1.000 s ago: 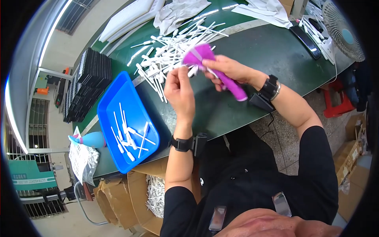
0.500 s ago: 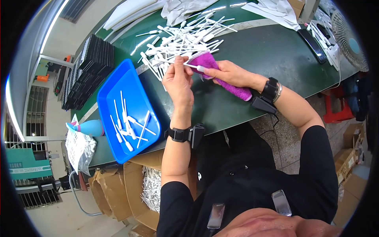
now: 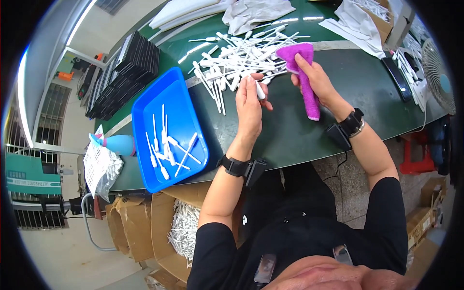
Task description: The person wipes white plastic components with a purple cloth and places them into a blue tray. They then spray the cloth with a bottle, wipe more components, and empty the tray into a box.
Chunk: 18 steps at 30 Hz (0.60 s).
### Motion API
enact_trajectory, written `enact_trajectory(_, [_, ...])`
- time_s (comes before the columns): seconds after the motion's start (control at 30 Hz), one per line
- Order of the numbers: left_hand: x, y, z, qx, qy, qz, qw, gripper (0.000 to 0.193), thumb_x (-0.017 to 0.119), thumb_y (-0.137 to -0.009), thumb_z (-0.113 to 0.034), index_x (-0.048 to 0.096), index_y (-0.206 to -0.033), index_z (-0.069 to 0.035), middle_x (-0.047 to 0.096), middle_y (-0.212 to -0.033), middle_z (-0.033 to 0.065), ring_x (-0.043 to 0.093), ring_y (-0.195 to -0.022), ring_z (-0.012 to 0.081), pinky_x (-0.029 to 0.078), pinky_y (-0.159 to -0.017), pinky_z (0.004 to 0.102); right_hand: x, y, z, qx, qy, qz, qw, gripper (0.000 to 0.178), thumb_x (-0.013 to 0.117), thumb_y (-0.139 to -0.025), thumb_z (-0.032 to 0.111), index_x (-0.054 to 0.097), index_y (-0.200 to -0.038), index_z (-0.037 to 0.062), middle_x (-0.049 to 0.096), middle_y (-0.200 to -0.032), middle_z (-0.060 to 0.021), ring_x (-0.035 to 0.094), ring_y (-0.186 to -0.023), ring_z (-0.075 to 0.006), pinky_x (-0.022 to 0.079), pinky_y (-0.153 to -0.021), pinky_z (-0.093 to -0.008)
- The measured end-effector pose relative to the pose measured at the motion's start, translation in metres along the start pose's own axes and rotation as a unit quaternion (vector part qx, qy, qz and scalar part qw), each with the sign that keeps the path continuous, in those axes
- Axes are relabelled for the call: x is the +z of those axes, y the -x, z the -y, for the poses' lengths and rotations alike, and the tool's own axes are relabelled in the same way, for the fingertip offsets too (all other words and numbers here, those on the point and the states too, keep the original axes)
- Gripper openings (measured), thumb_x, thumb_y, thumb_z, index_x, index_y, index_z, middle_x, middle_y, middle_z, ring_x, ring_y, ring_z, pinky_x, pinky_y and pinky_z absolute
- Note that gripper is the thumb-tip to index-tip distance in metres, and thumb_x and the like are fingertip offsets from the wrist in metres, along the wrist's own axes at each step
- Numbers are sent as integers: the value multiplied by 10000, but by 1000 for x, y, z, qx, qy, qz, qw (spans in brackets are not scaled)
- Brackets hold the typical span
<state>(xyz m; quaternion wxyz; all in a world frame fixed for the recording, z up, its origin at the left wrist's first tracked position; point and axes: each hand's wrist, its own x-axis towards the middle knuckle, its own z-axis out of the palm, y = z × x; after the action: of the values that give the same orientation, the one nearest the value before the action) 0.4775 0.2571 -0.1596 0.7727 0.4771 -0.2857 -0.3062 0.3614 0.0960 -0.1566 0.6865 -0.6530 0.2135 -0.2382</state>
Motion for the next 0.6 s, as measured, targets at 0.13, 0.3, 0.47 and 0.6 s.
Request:
enact_trajectory(0.13, [3, 3, -5, -100, 53, 37, 993, 296, 481, -988, -254, 551, -1181, -41, 539, -794, -17, 493, -625, 44, 407, -457, 167, 4, -2, 7, -28, -5, -17, 999, 462, 461, -938, 535, 589, -865, 97, 563, -657, 17, 493, -518, -60, 378, -464, -199])
enact_trajectory(0.3, [-6, -2, -2, -147, 104, 63, 982, 338, 510, -971, -215, 523, -1250, -24, 548, -826, -15, 489, -690, 50, 382, -516, 180, 1, -6, 1, -33, -13, -11, 999, 468, 462, -937, 537, 591, -864, 93, 564, -659, 13, 494, -519, -62, 385, -475, -201])
enact_trajectory(0.47, [-8, -4, 3, -133, 158, 82, 975, 373, 545, -940, -140, 499, -1275, 18, 584, -919, 18, 511, -792, 73, 413, -630, 212, 0, -9, -6, -22, -14, 4, 1000, 487, 455, -936, 545, 593, -866, 84, 568, -673, 7, 496, -529, -68, 401, -496, -208])
enact_trajectory(0.6, [-10, -4, 5, -130, 163, 65, 976, 392, 551, -931, -120, 487, -1286, 33, 600, -963, 41, 522, -812, 87, 443, -692, 230, 4, -4, 2, -8, -30, 10, 999, 505, 445, -939, 551, 597, -884, 72, 573, -692, -1, 506, -555, -78, 423, -527, -215])
